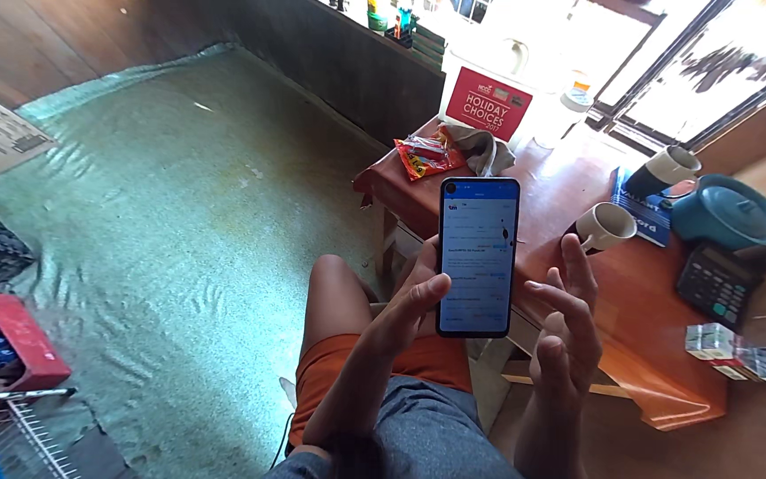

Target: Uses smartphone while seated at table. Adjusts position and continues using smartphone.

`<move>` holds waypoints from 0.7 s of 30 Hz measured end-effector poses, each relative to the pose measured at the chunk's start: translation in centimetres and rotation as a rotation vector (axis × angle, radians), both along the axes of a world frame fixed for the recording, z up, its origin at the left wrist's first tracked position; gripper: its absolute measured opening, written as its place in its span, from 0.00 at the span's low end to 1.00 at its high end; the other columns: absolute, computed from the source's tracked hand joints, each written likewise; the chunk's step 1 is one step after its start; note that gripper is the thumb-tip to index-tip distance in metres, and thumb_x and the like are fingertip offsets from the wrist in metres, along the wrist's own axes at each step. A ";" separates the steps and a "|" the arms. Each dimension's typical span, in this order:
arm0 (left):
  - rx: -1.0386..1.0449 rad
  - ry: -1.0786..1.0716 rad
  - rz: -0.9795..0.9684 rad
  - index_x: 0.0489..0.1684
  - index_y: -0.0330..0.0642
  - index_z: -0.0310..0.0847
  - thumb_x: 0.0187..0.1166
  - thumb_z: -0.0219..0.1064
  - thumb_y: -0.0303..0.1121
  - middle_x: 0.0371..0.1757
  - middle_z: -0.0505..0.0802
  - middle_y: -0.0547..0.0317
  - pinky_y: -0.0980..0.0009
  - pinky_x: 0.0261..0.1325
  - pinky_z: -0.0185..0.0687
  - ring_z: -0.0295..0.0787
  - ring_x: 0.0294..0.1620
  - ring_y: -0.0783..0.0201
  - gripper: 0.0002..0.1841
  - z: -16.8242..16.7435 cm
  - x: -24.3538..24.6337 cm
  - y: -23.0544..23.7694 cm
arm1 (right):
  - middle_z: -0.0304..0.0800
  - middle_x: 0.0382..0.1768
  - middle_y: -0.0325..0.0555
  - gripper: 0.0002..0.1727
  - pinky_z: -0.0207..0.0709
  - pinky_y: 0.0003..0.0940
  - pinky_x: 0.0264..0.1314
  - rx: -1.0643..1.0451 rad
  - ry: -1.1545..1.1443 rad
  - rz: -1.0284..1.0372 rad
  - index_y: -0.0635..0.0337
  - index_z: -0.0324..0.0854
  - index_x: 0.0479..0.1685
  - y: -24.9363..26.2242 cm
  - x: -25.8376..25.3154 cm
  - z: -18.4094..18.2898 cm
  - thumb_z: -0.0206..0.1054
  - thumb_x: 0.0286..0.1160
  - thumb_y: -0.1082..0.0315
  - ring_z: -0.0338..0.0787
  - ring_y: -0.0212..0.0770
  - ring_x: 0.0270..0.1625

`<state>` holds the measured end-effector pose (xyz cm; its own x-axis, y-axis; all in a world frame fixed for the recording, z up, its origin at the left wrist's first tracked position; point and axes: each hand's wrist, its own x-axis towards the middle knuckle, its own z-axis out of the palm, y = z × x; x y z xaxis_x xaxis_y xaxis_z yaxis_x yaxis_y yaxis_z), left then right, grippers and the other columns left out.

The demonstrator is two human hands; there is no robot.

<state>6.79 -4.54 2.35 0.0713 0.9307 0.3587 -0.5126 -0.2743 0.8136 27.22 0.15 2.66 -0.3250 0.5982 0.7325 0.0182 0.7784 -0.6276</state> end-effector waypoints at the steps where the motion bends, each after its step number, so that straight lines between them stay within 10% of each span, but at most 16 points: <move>1: 0.002 -0.002 -0.004 0.84 0.49 0.54 0.72 0.65 0.68 0.66 0.86 0.64 0.66 0.67 0.84 0.85 0.64 0.69 0.46 0.0 0.0 0.0 | 0.56 0.92 0.37 0.25 0.49 0.49 0.95 0.001 -0.001 0.000 0.36 0.86 0.64 0.0 0.0 -0.1 0.53 0.84 0.36 0.49 0.47 0.95; 15: 0.024 0.010 -0.001 0.84 0.50 0.54 0.73 0.64 0.69 0.66 0.86 0.65 0.67 0.68 0.83 0.85 0.65 0.71 0.46 -0.1 0.1 0.1 | 0.62 0.90 0.42 0.29 0.41 0.54 0.96 -0.019 -0.093 0.030 0.38 0.90 0.58 0.2 -0.3 -0.4 0.48 0.85 0.33 0.46 0.52 0.95; 21: 0.025 0.012 0.001 0.84 0.46 0.54 0.73 0.63 0.69 0.66 0.86 0.64 0.68 0.70 0.81 0.85 0.65 0.71 0.46 0.0 0.2 0.0 | 0.61 0.90 0.41 0.33 0.43 0.53 0.96 -0.049 -0.069 0.037 0.41 0.83 0.70 0.6 -1.0 -0.3 0.45 0.85 0.31 0.47 0.51 0.95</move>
<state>7.01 -4.49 2.38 0.0744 0.9214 0.3814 -0.5027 -0.2957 0.8123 26.21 0.77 2.37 -0.3964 0.6194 0.6776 0.0350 0.7478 -0.6630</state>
